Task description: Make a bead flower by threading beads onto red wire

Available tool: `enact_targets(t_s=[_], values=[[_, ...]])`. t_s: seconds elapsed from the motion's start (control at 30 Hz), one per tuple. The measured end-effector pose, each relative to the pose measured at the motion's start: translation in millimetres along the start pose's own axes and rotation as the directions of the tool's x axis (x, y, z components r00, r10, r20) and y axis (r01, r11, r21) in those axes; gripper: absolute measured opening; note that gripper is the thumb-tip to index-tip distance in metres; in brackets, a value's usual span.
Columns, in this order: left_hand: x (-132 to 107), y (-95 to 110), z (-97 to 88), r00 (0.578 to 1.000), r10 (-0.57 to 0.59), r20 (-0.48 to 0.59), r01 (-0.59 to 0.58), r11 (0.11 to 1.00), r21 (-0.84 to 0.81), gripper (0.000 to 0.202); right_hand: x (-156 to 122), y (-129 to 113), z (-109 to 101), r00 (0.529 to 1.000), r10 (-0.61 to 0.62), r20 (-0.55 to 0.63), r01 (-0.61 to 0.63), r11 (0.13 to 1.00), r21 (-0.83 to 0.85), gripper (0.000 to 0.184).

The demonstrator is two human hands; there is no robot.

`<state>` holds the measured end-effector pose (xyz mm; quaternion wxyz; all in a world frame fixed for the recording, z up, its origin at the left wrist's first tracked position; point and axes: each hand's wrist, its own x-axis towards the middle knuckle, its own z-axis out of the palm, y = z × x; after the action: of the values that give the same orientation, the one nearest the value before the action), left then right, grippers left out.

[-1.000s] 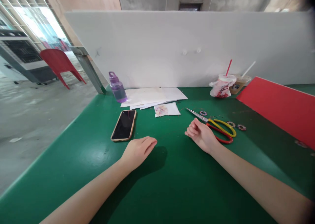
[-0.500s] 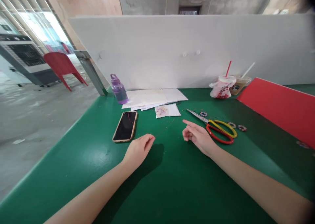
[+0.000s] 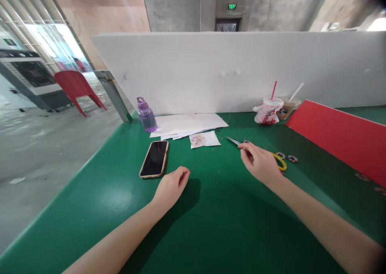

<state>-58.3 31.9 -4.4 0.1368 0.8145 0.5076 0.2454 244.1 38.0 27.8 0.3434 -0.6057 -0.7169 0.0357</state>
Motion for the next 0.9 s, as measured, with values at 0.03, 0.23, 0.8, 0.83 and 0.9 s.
enact_targets(t_s=[0.03, 0.23, 0.8, 0.83, 0.9], values=[[0, 0, -0.1, 1.000, -0.005, 0.004, 0.005, 1.000, 0.000, 0.018, 1, 6, -4, 1.000, -0.012, -0.007, 0.011, 0.997, -0.074, 0.024], [0, 1, -0.3, 0.999, -0.031, 0.024, 0.031, 0.999, -0.006, 0.016, -5, 54, -16, 0.998, 0.056, 0.021, -0.042, 0.909, -0.414, 0.029], [1, 4, 0.3, 0.999, -0.030, 0.017, 0.031, 0.999, -0.044, 0.016, -8, 103, -11, 0.978, 0.106, 0.180, 0.015, 0.824, -0.567, 0.034], [1, 4, 0.1, 0.999, -0.030, 0.013, 0.031, 0.998, -0.047, 0.016, -8, 102, -11, 0.980, 0.106, 0.167, 0.006, 0.829, -0.560, 0.035], [1, 4, -0.4, 1.000, -0.028, 0.005, 0.028, 0.998, -0.052, 0.016, -8, 97, -11, 0.984, 0.110, 0.136, -0.020, 0.843, -0.537, 0.037]])
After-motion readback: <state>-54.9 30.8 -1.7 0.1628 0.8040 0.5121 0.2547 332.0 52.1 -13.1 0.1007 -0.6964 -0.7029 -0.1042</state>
